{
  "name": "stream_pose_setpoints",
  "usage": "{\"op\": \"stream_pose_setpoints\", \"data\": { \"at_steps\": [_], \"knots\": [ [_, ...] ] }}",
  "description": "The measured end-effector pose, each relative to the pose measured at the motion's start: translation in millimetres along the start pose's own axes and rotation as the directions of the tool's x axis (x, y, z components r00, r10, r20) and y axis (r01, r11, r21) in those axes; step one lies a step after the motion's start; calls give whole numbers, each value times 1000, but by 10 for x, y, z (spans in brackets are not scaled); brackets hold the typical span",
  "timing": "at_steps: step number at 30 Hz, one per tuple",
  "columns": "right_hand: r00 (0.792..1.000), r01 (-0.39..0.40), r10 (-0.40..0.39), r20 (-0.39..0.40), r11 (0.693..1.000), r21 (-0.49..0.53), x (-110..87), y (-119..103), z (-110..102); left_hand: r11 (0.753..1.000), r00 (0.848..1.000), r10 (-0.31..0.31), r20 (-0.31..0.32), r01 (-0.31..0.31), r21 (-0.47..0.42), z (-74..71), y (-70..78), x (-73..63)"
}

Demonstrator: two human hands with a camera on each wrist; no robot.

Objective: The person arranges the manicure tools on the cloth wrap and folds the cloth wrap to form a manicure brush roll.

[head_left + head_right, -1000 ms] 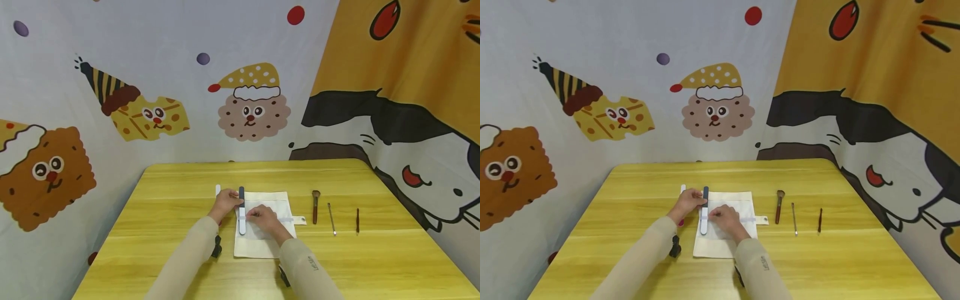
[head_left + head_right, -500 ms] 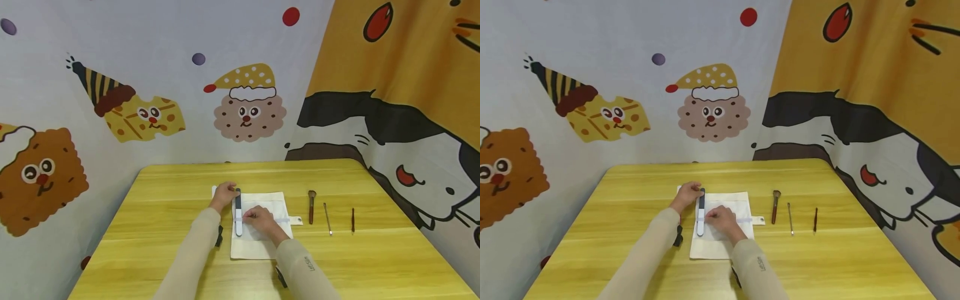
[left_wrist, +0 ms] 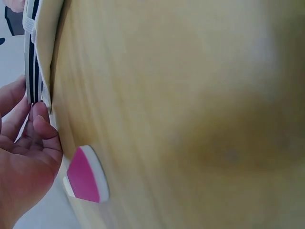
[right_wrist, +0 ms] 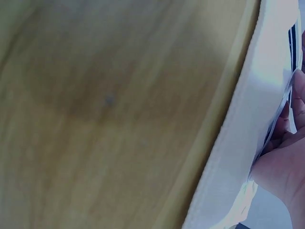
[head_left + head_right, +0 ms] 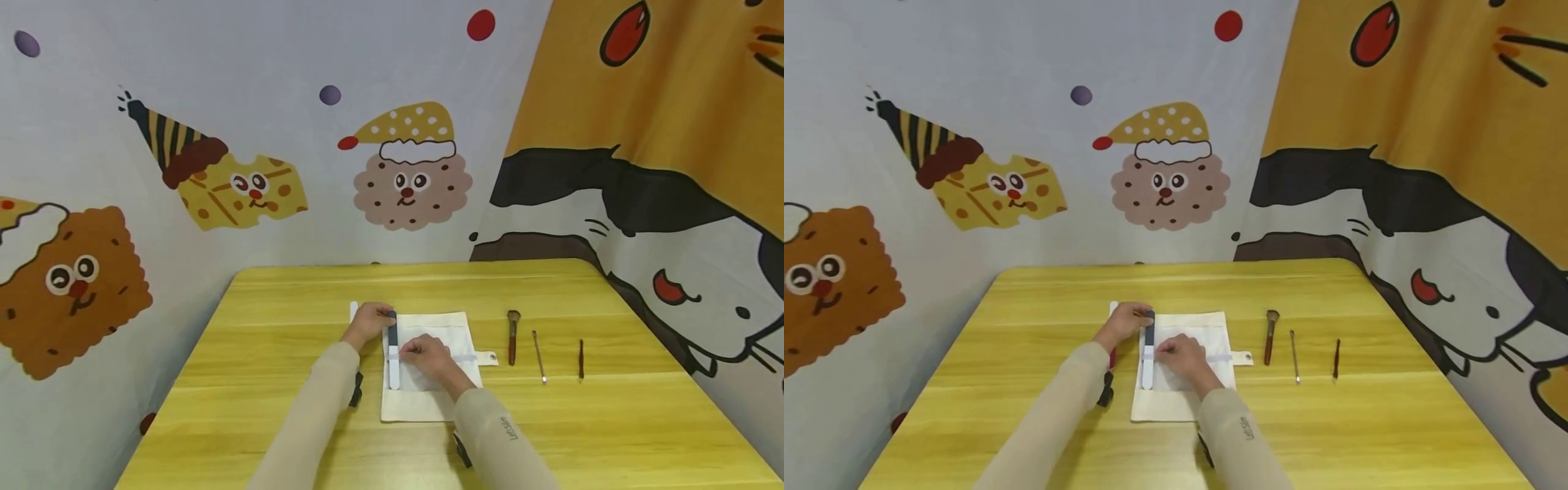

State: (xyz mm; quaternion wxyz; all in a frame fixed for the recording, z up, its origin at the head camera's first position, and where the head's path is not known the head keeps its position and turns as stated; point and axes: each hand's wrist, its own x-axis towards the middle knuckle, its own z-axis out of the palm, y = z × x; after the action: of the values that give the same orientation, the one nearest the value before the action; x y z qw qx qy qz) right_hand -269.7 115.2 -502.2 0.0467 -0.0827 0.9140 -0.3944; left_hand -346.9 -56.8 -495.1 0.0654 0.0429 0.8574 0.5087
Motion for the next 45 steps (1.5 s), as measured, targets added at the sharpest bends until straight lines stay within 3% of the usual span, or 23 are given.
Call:
{"op": "stream_pose_setpoints", "data": {
  "at_steps": [10, 17, 22, 29, 33, 45],
  "knots": [
    [1000, 14, -15, 11, 997, 79, -105, 53, -40, 1000, 1000, 17, -10, -17, -14, 32, -1, -18],
    [988, 156, -155, 23, 988, -3, -252, -6, -53, 1000, 1000, 26, -10, -26, 9, -13, -8, -32],
    [967, 236, -226, 115, 968, -85, -362, -26, -30, 1000, 1000, 28, 2, -28, 2, -29, -12, -41],
    [962, 200, -173, 209, 973, -115, -398, -37, -39, 1000, 1000, 14, 12, -14, -10, -23, -26, -30],
    [954, 213, -181, 240, 970, -116, -394, -32, -55, 1000, 1000, 9, 7, -9, -10, -19, -26, -24],
    [954, 201, -188, 232, 979, -30, -376, -29, -81, 1000, 1000, 13, 14, -13, 0, -40, -2, -60]
  ]
}}
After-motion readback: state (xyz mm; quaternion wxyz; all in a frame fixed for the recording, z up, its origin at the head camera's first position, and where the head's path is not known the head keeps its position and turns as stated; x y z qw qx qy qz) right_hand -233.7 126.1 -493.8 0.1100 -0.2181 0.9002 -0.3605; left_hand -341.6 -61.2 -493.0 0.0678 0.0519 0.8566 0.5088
